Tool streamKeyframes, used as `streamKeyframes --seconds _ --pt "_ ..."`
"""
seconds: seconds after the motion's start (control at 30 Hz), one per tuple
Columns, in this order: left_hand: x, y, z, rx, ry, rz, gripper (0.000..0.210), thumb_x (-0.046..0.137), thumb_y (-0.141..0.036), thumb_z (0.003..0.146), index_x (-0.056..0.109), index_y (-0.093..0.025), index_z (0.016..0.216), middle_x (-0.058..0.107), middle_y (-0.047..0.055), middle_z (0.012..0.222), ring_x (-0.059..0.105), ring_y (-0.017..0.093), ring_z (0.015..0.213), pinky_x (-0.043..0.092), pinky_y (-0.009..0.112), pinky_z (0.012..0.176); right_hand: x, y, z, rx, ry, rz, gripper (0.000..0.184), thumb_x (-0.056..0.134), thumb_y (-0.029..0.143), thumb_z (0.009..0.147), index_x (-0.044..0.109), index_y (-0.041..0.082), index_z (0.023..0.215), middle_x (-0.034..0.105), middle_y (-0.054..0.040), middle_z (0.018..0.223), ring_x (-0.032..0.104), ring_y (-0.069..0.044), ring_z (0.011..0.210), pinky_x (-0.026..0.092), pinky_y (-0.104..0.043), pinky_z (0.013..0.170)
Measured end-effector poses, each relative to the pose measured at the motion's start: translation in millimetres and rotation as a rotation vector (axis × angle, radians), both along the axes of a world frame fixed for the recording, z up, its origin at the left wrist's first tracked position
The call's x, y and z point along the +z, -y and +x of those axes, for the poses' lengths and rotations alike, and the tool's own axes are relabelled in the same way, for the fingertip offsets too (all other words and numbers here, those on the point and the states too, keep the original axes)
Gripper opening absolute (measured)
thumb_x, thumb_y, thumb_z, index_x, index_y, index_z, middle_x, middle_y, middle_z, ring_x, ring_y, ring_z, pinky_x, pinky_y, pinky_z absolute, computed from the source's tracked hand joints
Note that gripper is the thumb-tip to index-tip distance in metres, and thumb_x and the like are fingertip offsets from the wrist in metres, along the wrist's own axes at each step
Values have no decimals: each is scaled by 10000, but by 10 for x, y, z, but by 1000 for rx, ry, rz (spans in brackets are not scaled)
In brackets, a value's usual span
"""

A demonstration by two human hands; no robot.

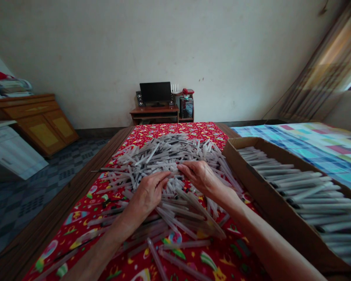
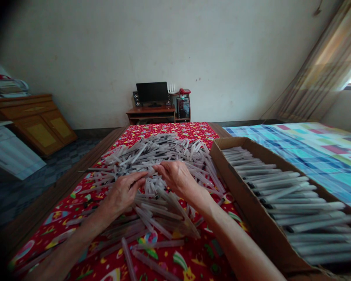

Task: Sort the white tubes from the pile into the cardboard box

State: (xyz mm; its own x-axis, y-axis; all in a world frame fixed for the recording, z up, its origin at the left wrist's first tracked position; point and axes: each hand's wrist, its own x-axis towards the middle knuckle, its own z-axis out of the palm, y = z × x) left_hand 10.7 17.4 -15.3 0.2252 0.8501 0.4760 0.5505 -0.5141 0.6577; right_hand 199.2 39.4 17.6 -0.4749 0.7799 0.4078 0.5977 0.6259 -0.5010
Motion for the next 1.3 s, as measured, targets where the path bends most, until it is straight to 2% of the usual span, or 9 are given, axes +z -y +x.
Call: streamKeyframes --seconds 0.13,0.4,0.6,0.67,0.73,0.83,0.93,1.1,1.3 --pt "-8 -25 -26 17 3 24 226 539 -157 785 696 -201 942 710 82 880 655 219 796 478 306 727 2 -23 30 120 -137 -62 244 470 294 873 567 126 1021 600 -10 716 489 -74 585 311 -170 549" --pt "-67 -33 -26 -32 -170 136 268 463 -100 811 669 -142 977 712 91 862 669 187 760 511 263 679 -152 -47 -18 3 -6 111 339 381 289 907 514 135 636 424 27 523 306 -59 474 202 -217 505" --pt "-103 -56 -33 -27 -220 196 266 466 -103 815 664 -138 989 712 94 905 673 186 806 524 265 723 -191 -65 -66 -69 -24 -80 569 287 445 919 423 130 466 288 37 447 200 -47 437 158 -220 459" --pt "-105 -66 -37 -16 -218 196 257 468 -113 818 667 -140 979 714 92 909 675 189 809 529 270 720 -133 -62 -37 -14 -54 -165 561 268 446 924 508 119 537 398 20 469 306 -51 438 216 -198 464" --pt "-101 -75 -44 3 -210 196 246 471 -127 823 669 -142 967 715 89 916 676 192 816 532 275 725 -67 -66 8 71 -129 -226 451 291 414 927 614 112 839 537 -3 583 442 -73 507 293 -182 498" --pt "-90 -80 -50 18 -213 199 240 472 -134 826 669 -139 964 716 89 919 676 196 822 533 280 722 -19 -92 66 166 -238 -263 379 434 363 883 513 131 1173 615 -18 727 529 -95 604 357 -177 538" --pt "-85 -63 -37 1 -225 209 248 469 -122 823 665 -131 976 713 99 920 673 196 826 529 278 726 -48 -111 68 159 -210 -230 238 456 295 868 617 120 888 596 -13 647 505 -80 548 346 -171 523" --pt "-90 -31 -5 -30 -240 189 252 465 -114 824 664 -142 975 712 95 887 671 187 799 524 264 701 -88 -80 11 22 -106 -36 322 410 251 889 539 125 622 485 17 516 383 -50 456 265 -178 482" --pt "-88 -64 -37 16 -226 203 247 467 -126 828 660 -142 982 712 91 915 672 194 819 529 277 712 -45 -71 39 124 -157 -121 243 441 287 880 603 115 939 564 6 628 467 -66 537 308 -166 520"
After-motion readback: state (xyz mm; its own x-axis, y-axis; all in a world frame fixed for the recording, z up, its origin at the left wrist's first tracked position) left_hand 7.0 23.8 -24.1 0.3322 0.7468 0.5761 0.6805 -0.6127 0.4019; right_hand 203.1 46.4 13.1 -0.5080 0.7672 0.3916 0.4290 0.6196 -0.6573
